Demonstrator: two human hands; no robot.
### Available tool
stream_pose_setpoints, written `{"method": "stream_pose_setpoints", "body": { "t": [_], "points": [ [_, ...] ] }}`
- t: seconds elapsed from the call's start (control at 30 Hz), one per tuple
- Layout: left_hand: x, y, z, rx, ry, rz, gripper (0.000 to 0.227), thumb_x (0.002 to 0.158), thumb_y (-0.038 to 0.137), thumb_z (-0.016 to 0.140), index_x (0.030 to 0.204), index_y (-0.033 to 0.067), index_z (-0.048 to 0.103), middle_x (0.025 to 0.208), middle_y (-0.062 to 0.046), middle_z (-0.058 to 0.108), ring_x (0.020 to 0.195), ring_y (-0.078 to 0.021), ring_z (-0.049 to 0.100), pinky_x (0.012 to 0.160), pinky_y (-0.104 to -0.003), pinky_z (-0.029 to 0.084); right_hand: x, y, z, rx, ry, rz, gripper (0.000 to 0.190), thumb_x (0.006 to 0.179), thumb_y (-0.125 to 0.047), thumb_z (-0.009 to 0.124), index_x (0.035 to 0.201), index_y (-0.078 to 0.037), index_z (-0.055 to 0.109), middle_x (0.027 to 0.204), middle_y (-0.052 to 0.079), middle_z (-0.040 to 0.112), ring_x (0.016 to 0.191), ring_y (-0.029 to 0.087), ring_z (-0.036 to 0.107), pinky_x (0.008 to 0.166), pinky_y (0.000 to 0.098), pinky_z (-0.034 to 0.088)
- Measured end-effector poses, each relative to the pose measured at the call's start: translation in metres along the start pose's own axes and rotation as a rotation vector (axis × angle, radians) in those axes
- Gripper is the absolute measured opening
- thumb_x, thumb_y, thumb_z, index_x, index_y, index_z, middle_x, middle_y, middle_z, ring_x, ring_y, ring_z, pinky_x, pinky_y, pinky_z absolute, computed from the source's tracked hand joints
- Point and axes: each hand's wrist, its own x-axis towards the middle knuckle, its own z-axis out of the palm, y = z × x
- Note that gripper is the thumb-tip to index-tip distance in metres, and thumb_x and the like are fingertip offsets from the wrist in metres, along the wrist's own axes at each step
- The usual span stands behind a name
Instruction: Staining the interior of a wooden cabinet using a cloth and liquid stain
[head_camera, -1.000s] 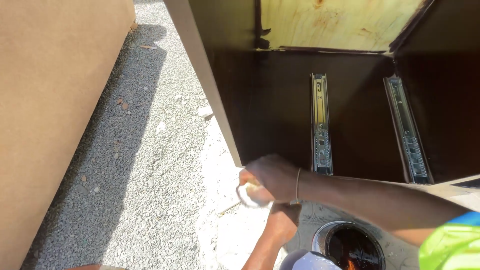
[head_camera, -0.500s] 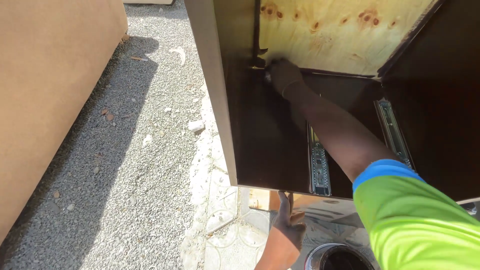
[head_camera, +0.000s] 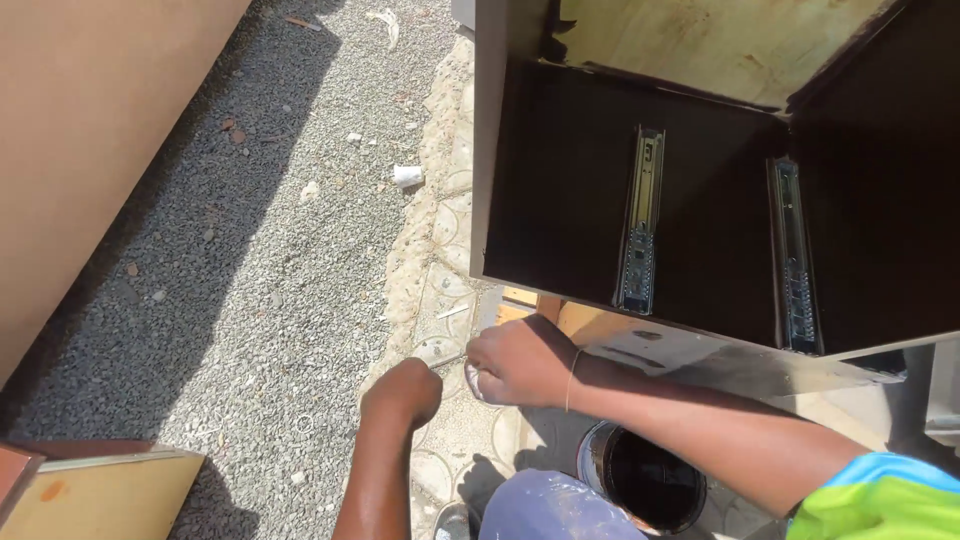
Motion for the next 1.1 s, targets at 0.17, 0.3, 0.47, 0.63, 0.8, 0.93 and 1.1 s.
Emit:
{"method": "stream_pose_setpoints", "body": {
  "t": [0.17,0.3,0.47,0.63,0.8,0.93,1.1],
  "points": [
    [-0.034,-0.013,-0.005,-0.071,0.042,-0.059,0.044,0.091,0.02,0.05,0.118,-0.0084,0.07,0.105,-0.033,0.069,0.106,-0.0504,0.068,0.084,-0.06,0.053,-0.067,0.004,0.051,0.404,0.086,0.333,0.03,0.086,-0.032,0.058,0.103,-0.011,0.071,0.086,0.018,0.069,0.086,0.042,0.07,0.076,0.0491,0.056],
    [-0.088,0.029,-0.019,-0.135,-0.01,0.026,0.046,0.094,0.027,0.052,0.125,-0.0022,0.07,0.122,-0.035,0.068,0.124,-0.0546,0.06,0.103,-0.064,0.049,-0.111,-0.015,0.023,0.597,-0.002,0.925,0.051,0.091,-0.058,0.061,0.135,-0.033,0.068,0.118,0.018,0.076,0.12,0.029,0.071,0.105,0.0373,0.053],
    [-0.103,0.072,-0.006,-0.089,-0.111,0.095,0.054,0.101,0.028,0.046,0.15,0.0054,0.053,0.146,-0.023,0.059,0.142,-0.0433,0.049,0.118,-0.057,0.039,-0.136,0.003,-0.002,0.441,-0.206,0.977,0.048,0.093,-0.051,0.058,0.137,-0.032,0.066,0.144,0.013,0.064,0.14,0.03,0.055,0.12,0.0443,0.041],
    [-0.126,0.123,0.051,-0.101,-0.174,0.27,0.054,0.102,0.026,0.044,0.153,0.0082,0.05,0.146,-0.021,0.059,0.14,-0.0417,0.051,0.115,-0.056,0.04,-0.21,0.057,0.026,0.353,-0.067,1.08,0.042,0.098,-0.04,0.064,0.134,-0.02,0.07,0.141,0.013,0.066,0.137,0.033,0.057,0.114,0.0473,0.045],
    [-0.084,0.088,0.086,0.09,-0.179,0.08,0.045,0.097,0.029,0.049,0.131,0.0092,0.07,0.117,-0.022,0.074,0.122,-0.042,0.065,0.103,-0.065,0.049,-0.191,0.04,0.002,0.402,0.115,1.145,0.043,0.089,-0.049,0.072,0.128,-0.034,0.07,0.135,0.002,0.069,0.133,0.025,0.058,0.115,0.0428,0.045],
    [-0.101,0.098,-0.009,-0.078,0.196,0.044,0.042,0.098,0.028,0.048,0.124,0.0063,0.074,0.106,-0.023,0.074,0.111,-0.0454,0.07,0.092,-0.061,0.054,-0.123,0.007,-0.049,0.385,0.403,0.81,0.04,0.091,-0.032,0.079,0.128,-0.02,0.072,0.123,0.012,0.071,0.126,0.029,0.063,0.11,0.0443,0.044],
    [-0.092,0.075,-0.035,-0.327,0.462,-0.099,0.035,0.097,0.031,0.047,0.102,0.0109,0.076,0.093,-0.018,0.073,0.105,-0.044,0.07,0.088,-0.058,0.055,-0.028,-0.029,-0.087,-0.18,0.742,-0.334,0.026,0.104,0.002,0.06,0.13,-0.003,0.062,0.11,0.019,0.068,0.099,0.041,0.069,0.074,0.0473,0.055]
  ]
}}
